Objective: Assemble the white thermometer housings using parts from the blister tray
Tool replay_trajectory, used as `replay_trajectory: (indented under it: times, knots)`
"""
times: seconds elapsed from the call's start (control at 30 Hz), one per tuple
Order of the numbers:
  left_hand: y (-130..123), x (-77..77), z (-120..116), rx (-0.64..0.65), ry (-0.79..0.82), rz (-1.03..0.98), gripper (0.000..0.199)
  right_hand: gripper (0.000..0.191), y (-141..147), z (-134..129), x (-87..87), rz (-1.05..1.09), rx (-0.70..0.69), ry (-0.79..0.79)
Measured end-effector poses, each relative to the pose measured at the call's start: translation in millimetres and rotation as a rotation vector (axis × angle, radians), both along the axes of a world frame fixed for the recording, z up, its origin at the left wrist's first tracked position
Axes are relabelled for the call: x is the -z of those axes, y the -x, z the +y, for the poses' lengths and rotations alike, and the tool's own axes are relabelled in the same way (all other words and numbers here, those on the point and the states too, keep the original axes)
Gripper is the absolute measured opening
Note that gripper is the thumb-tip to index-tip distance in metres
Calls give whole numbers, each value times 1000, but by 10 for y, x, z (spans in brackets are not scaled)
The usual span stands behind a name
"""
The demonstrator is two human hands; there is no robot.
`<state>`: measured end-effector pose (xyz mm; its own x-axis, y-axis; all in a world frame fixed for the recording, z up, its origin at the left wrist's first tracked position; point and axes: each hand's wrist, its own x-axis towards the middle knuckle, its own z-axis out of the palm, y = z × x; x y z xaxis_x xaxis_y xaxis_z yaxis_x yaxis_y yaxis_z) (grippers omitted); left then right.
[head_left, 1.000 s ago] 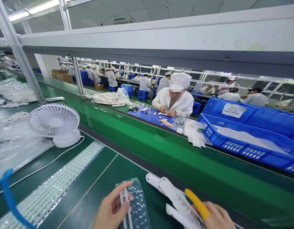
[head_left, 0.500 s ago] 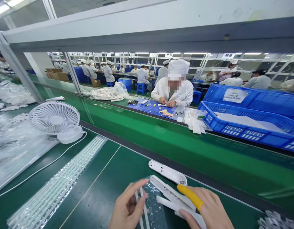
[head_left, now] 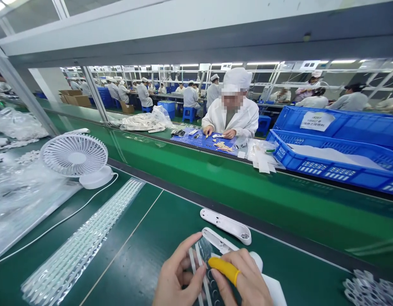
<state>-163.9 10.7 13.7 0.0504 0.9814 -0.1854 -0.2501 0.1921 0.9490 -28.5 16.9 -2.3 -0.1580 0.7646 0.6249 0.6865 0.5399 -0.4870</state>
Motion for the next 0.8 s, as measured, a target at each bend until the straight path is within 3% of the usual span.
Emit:
replay_trajectory:
  times: [0.2,0.43,0.53,0.63,0.7,0.8]
  knots:
    - [9,45,-30,62,-21,18,57,26,-36,-44,-60,18,0,198]
    - [-62,63,-71,41,-27,89,55,20,-75,-88,-85,10,18,239]
    - [-36,22,-53,15,-11,137,51,20,-258,-90,-110,-17,98,209]
    - [76,-21,9,-14,-50,253,34,17,-575,-104,-131,-154,138,188]
    - [167,-51,60,36,-78,345,25,16,-776,-127,-128,-267,122,218]
    - [260,-95,117,174,-80,451,21,15,-946,-182,-99,-348,89,391]
